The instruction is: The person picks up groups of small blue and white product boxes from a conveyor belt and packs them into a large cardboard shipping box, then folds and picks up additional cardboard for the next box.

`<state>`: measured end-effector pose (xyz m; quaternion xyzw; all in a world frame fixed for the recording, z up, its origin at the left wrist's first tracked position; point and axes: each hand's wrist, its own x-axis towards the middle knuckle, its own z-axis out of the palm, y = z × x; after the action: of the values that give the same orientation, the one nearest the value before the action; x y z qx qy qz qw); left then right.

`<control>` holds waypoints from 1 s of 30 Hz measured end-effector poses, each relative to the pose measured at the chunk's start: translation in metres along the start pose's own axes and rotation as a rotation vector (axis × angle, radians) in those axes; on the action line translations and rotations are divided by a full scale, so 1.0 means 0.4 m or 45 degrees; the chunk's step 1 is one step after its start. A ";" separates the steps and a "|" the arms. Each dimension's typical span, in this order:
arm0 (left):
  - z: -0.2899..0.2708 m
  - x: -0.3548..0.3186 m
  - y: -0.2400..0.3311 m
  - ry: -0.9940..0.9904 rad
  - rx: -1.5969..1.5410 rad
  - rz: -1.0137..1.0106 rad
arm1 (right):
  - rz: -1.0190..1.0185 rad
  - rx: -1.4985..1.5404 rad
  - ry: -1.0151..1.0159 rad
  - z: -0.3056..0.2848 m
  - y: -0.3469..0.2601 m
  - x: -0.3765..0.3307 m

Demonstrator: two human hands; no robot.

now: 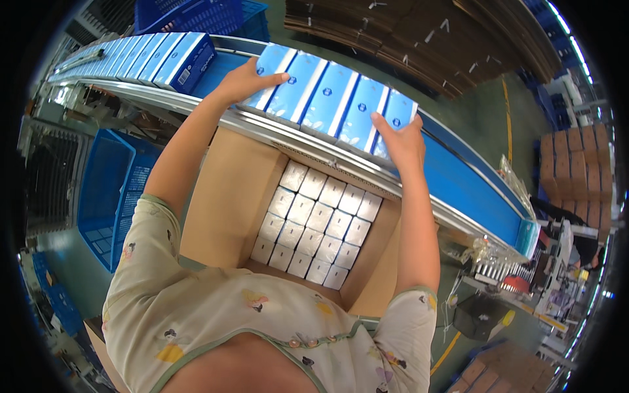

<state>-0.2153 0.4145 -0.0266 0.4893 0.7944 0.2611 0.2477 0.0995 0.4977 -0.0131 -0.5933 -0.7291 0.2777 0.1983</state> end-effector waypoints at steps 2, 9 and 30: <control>0.017 0.023 -0.018 0.015 -0.194 0.168 | -0.085 0.388 0.015 0.022 0.077 0.033; -0.107 -0.140 0.109 0.331 -0.456 0.411 | -0.429 0.535 0.234 -0.096 -0.022 -0.091; 0.527 -0.669 -0.176 -1.200 0.520 0.134 | 0.143 -0.394 -0.969 0.237 0.433 -0.631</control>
<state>-0.0174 0.1813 -0.1923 0.6314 0.6057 -0.1362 0.4647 0.2266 0.2599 -0.1863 -0.5099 -0.7500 0.3748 -0.1922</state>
